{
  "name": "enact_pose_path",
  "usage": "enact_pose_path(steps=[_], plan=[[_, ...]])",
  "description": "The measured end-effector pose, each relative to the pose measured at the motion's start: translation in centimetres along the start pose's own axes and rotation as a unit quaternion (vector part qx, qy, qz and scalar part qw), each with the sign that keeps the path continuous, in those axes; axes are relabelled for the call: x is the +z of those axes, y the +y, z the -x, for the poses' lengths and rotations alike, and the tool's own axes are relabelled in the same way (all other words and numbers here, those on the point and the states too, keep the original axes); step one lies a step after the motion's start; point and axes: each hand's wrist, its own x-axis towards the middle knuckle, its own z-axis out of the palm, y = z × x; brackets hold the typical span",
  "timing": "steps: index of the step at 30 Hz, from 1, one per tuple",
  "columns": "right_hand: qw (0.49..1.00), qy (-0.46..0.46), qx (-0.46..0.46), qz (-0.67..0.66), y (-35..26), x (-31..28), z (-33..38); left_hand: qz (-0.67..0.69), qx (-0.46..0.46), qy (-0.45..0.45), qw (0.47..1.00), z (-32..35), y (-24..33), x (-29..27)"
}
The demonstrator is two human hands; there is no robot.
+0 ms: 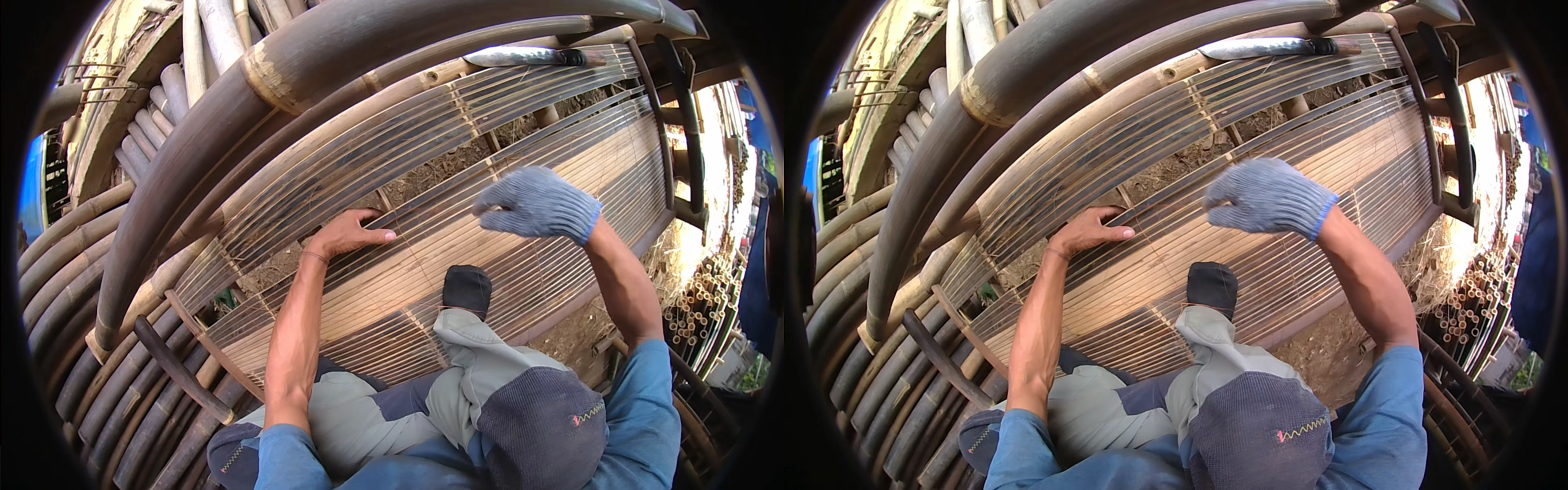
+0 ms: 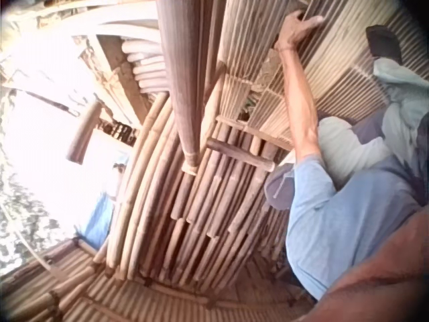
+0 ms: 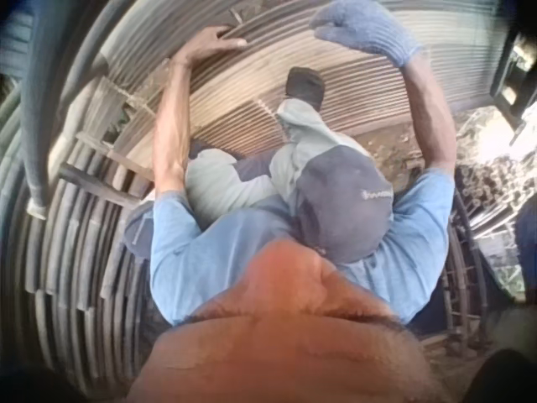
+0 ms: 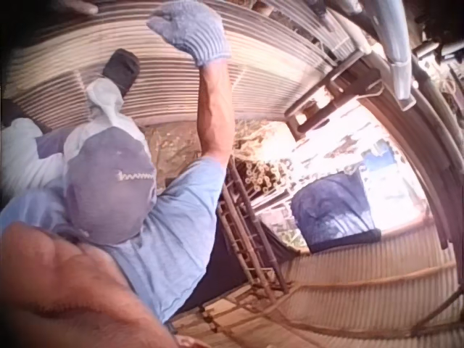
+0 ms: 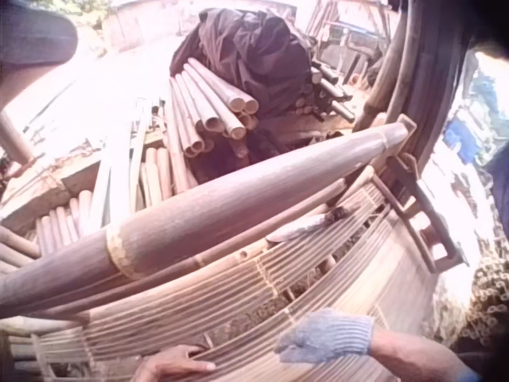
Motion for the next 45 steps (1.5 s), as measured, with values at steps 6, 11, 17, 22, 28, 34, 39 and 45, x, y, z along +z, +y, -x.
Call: enact_pose_path(steps=[6, 11, 17, 22, 28, 34, 39, 45], plan=[[0.923, 0.04, 0.152, -0.35, 2.5, 2.5, 13.7, 0.135, 0.017, 0.03, 0.99, -0.1, -0.5, -0.1], [0.892, 0.021, 0.316, -0.323, 6.0, 12.7, 16.3, -0.006, -0.111, 0.146, 0.983, -1.5, 0.3, 0.7], [0.909, -0.031, 0.377, -0.175, 13.9, 21.7, 20.5, -0.133, 0.126, 0.241, 0.953, 2.5, 0.9, 3.5], [0.848, -0.15, 0.49, 0.133, 14.7, 19.3, 20.9, 0.063, 0.081, 0.325, 0.94, 4.0, 1.1, 4.4], [0.887, 0.309, 0.284, 0.191, 5.0, 11.3, 11.9, 0.122, 0.019, 0.258, 0.958, 0.9, 0.6, 3.9], [0.937, 0.336, 0.044, 0.086, -4.9, 13.1, -5.0, 0.192, 0.007, 0.172, 0.966, 0.5, 0.8, 3.4], [0.955, 0.285, 0.086, -0.006, -5.8, 14.8, -8.8, -0.056, -0.009, 0.213, 0.975, 0.9, 1.1, 4.4], [0.963, 0.053, 0.08, -0.252, -3.3, 10.4, -5.7, -0.061, 0.005, 0.167, 0.984, 1.1, 1.2, 3.8]])
